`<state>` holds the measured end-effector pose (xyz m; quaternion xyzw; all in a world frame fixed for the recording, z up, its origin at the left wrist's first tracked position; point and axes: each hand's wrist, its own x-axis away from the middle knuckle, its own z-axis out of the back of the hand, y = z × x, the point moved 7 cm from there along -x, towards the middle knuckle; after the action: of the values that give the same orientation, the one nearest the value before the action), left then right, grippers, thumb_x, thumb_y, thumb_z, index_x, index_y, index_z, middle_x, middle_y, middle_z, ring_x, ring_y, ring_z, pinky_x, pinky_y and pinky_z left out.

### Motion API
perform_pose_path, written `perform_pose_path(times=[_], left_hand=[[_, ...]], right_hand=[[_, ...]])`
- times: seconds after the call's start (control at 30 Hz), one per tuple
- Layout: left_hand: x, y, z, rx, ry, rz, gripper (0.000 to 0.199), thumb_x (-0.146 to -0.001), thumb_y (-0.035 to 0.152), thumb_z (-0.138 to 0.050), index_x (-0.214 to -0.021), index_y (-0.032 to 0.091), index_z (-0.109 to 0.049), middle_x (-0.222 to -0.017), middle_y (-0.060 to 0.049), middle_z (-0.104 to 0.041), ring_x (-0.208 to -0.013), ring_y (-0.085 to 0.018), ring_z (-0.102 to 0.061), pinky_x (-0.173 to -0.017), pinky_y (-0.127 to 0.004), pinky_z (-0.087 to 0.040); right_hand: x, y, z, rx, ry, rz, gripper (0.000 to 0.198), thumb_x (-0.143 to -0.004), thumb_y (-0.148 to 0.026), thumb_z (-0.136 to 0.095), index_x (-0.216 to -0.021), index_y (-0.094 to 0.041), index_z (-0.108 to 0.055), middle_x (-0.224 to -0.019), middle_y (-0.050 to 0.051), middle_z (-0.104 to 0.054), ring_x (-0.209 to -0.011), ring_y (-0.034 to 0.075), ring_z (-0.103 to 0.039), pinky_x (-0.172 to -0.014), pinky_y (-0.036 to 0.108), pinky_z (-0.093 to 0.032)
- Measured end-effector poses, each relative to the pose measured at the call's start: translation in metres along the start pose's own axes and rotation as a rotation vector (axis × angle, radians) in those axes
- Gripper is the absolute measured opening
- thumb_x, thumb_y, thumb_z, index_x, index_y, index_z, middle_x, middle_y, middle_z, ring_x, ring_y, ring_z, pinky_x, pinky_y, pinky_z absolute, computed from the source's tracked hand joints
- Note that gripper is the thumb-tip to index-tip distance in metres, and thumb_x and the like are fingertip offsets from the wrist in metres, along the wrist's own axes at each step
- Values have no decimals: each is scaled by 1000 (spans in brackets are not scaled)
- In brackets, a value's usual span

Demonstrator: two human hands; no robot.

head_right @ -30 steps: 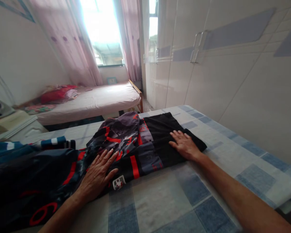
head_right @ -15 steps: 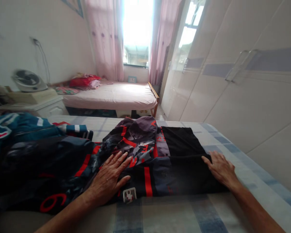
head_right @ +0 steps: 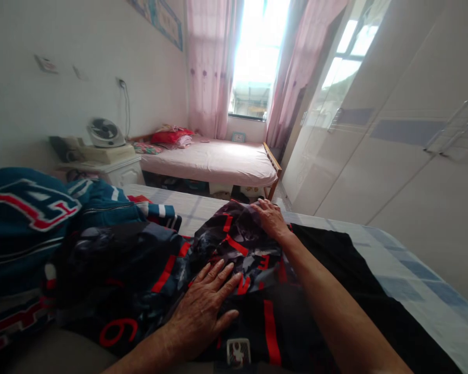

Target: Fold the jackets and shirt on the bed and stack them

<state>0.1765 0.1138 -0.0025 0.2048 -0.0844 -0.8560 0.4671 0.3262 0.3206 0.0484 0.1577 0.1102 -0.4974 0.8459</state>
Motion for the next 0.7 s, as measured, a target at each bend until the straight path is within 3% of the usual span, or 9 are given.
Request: perform_pose_path(times=[0.1, 0.23, 0.4, 0.53, 0.63, 0.7], left_hand=[[0, -1, -1, 25, -11, 11, 62, -85, 56, -42, -141, 32, -30, -149, -4, -32, -138, -27, -23, -112, -51, -21], [0, -1, -1, 34, -3, 8, 63, -85, 56, -44, -142, 32, -30, -149, -4, -32, -138, -27, -23, -112, -51, -20], [0, 0, 1, 27, 8, 11, 62, -85, 56, -43, -141, 32, -31, -148, -3, -33, -138, -26, -24, -112, -50, -20], [-2, 2, 6, 3, 47, -25, 57, -86, 51, -45, -137, 28, -38, -145, -5, -39, -135, -26, -30, -112, -48, -23], [-4, 8, 12, -17, 122, -74, 46, -85, 41, -51, -127, 22, -50, -136, -8, -50, -130, -26, -38, -108, -47, -29], [-3, 15, 18, -17, 194, -140, 33, -87, 30, -50, -117, 20, -58, -122, -8, -60, -120, -23, -48, -103, -43, -37]], right_hand=[[-19, -21, -8, 52, -43, 129, 54, -82, -4, -35, -129, -27, -51, -143, 8, -40, -131, 25, -34, -100, 44, -34], [-28, -28, -13, 107, -67, 182, 45, -81, -6, -40, -117, -25, -60, -137, 7, -47, -130, 24, -34, -100, 43, -32], [-14, -12, 13, 187, 11, 140, 33, -77, -10, -47, -105, -17, -64, -127, 12, -54, -129, 29, -32, -102, 47, -25], [31, 3, 70, 260, 147, 86, 30, -79, -12, -46, -104, -16, -62, -134, 13, -48, -134, 29, -25, -105, 51, -16], [89, 12, 106, 278, 203, -7, 24, -83, -17, -43, -99, -19, -62, -138, 11, -45, -136, 29, -21, -107, 54, -12], [135, 16, 117, 284, 212, -100, 23, -85, -19, -43, -97, -21, -61, -139, 10, -44, -137, 29, -21, -107, 55, -12]])
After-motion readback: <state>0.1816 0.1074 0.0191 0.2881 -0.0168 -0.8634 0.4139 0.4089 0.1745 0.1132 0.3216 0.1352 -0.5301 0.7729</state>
